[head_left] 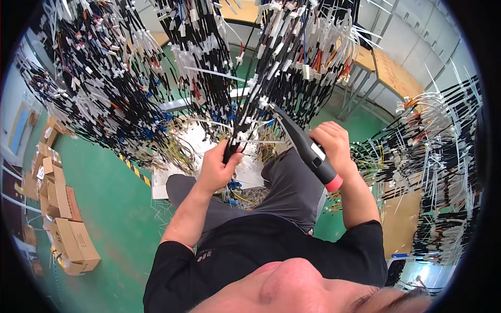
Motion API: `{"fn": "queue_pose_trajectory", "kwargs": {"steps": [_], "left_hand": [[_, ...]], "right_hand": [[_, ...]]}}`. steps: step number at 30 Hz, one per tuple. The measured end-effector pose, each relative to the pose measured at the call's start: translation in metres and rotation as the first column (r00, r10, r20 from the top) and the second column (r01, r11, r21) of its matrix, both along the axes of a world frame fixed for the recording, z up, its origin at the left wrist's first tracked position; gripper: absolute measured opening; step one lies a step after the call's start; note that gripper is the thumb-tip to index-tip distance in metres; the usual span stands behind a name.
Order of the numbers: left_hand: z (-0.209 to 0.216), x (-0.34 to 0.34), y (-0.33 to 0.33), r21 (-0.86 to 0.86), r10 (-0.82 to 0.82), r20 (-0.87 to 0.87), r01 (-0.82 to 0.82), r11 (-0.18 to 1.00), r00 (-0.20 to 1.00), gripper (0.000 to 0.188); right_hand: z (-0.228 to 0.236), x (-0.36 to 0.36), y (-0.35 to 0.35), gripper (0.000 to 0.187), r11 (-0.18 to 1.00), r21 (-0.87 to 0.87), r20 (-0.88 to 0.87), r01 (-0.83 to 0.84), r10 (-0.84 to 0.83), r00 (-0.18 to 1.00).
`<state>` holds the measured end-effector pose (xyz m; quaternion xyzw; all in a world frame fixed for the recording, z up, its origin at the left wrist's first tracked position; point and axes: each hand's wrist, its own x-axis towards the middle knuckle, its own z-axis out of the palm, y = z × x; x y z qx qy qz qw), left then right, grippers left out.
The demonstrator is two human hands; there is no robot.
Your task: Using a cable tie gun to secure and organize bundles of electrical wires.
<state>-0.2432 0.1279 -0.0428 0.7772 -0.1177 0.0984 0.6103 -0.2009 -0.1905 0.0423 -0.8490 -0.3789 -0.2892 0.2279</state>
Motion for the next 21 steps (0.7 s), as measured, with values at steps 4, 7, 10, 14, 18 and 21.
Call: {"fn": "queue_pose_trajectory", "kwargs": {"steps": [4, 7, 10, 14, 18, 21], "left_hand": [[-0.001, 0.007, 0.009, -0.087, 0.039, -0.043, -0.043, 0.995, 0.998, 0.015], [-0.003, 0.012, 0.008, -0.129, 0.067, 0.014, -0.065, 0.99, 0.998, 0.027], [0.006, 0.013, 0.001, -0.099, -0.011, -0.075, 0.003, 0.995, 0.997, 0.054], [0.015, 0.011, -0.011, 0.06, 0.009, -0.039, -0.006, 0.998, 0.999, 0.056], [-0.005, 0.018, -0.003, -0.047, -0.036, -0.025, 0.035, 0.998, 0.999, 0.03], [0.0, 0.016, 0.003, -0.158, -0.159, 0.004, 0.158, 0.975, 0.987, 0.042]], "right_hand": [[-0.019, 0.004, 0.0, 0.041, 0.999, 0.03, 0.108, 0.013, -0.017, 0.994], [-0.043, -0.006, 0.012, 0.043, 0.992, 0.046, 0.141, 0.117, -0.123, 0.982], [-0.071, -0.022, 0.034, 0.042, 0.989, 0.059, 0.15, 0.139, -0.146, 0.978], [-0.089, -0.037, 0.06, 0.047, 0.998, 0.059, 0.072, 0.005, -0.009, 0.997], [-0.093, -0.028, 0.049, 0.048, 0.891, 0.382, 0.02, -0.247, 0.259, 0.966], [-0.07, -0.014, 0.027, 0.06, 0.875, 0.434, -0.085, -0.212, 0.274, 0.958]]}}
